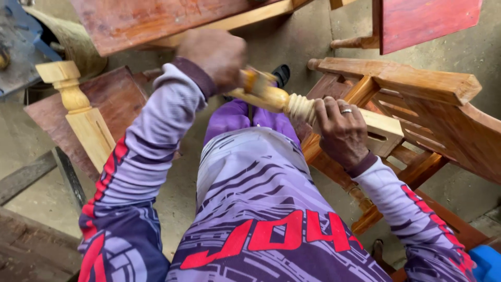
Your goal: Applying a stain or protective finish to carved wooden furniture legs using a paint brush.
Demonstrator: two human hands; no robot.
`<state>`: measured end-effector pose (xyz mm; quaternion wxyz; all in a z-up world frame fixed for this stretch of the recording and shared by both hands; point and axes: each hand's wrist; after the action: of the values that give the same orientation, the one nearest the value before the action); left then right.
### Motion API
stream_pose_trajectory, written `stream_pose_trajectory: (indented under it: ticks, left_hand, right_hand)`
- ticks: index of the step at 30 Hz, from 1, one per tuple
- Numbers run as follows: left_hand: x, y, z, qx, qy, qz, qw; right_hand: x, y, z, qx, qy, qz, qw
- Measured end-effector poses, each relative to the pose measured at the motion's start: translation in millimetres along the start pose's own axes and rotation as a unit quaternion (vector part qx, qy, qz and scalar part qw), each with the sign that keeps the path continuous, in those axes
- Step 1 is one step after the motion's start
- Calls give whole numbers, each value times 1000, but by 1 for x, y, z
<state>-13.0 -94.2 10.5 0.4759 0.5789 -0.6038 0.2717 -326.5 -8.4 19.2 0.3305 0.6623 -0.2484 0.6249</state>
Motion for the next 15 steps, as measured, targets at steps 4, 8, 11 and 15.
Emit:
stream_pose_trajectory:
  ticks: [4,8,11,15]
  left_hand:
    - [-12,-5,9,-56,-94,-70,991]
    - [-7,-25,6,1,-115,-60,992]
    - [-4,0,-15,15,-33,27,999]
    - [-31,-2,3,-16,-14,21,1000]
  right_hand:
    - [1,-1,5,21,13,6,1000]
    - [-5,3,-2,10,8,14,1000]
    - [-4,2,-9,7,-6,27,1000]
    - [-15,11,-11,-5,1,25,1000]
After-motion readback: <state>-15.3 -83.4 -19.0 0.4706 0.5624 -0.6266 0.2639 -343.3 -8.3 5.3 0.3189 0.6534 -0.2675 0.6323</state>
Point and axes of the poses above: each hand's wrist, its own z-axis towards the middle knuckle, its own x-axis out of the back of the hand, y = z × x, and after that the axes turned 1 degree about -x, right-handed
